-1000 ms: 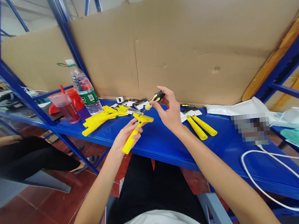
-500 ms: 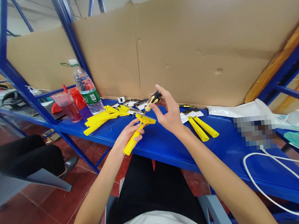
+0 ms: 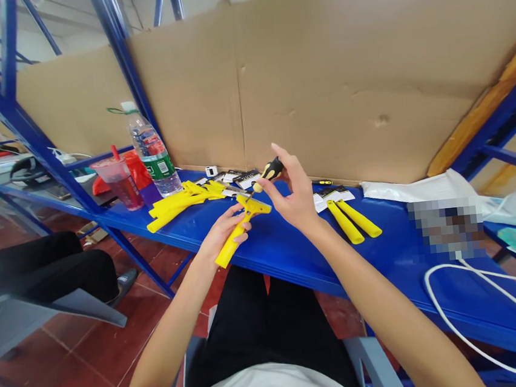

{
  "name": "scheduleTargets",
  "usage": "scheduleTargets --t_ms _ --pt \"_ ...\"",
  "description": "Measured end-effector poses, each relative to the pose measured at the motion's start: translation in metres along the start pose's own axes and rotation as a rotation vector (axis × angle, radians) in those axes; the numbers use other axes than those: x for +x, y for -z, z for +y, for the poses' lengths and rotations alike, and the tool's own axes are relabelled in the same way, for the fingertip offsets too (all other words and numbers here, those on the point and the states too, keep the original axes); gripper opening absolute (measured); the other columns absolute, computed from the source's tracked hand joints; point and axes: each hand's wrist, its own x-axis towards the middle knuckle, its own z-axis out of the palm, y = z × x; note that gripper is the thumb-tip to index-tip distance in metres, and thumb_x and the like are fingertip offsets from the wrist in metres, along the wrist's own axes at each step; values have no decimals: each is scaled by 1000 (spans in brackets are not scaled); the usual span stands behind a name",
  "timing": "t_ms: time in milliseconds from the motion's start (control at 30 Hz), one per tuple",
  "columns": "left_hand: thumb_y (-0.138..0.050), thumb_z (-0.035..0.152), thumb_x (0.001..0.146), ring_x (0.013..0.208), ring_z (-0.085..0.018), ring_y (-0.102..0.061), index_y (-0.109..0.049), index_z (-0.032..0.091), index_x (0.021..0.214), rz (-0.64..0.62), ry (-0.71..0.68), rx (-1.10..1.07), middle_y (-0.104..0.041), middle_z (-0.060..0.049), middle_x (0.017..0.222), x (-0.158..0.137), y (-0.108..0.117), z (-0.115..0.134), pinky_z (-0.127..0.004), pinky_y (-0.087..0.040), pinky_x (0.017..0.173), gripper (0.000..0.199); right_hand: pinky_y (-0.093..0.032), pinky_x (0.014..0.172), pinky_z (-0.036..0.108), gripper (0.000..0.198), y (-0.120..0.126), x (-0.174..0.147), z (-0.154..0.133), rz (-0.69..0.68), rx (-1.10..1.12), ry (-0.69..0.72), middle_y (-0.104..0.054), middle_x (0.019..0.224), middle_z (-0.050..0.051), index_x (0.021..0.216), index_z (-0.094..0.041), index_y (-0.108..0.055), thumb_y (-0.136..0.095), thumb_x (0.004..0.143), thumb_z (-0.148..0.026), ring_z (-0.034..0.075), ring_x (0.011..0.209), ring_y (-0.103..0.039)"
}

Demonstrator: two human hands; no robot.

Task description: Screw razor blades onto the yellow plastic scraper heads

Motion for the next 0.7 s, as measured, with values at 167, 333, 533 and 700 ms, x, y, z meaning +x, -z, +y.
scheduleTargets --t_ms 167,333,533,700 --pt "-86 9 84 69 -11 -65 -61 16 126 6 -7 -2 -72 -15 115 0 1 0 -15 -38 45 50 -67 109 58 74 -1 -1 1 -96 96 -9 -69 152 10 172 -43 -43 -69 106 -65 35 128 -77" --pt "-87 10 84 70 -12 -66 -60 18 125 -15 -1 2 -72 -15 116 1 2 0 -14 -38 45 50 -70 102 57 68 -2 0 5 -28 41 60 -71 147 9 169 -42 -48 -69 107 -62 35 123 -79" --pt "-87 8 81 69 -10 -65 -58 19 124 9 31 -37 -72 -15 118 1 0 4 -14 -36 45 53 -72 101 57 63 -3 0 10 -50 71 137 -73 142 10 166 -40 -49 -68 109 -59 33 115 -81" --pt "-88 8 81 68 -11 -65 -57 21 124 12 27 -36 -72 -14 115 1 0 4 -14 -36 45 54 -70 105 58 63 -1 1 7 -31 58 146 -69 150 10 167 -42 -48 -69 110 -55 32 120 -79"
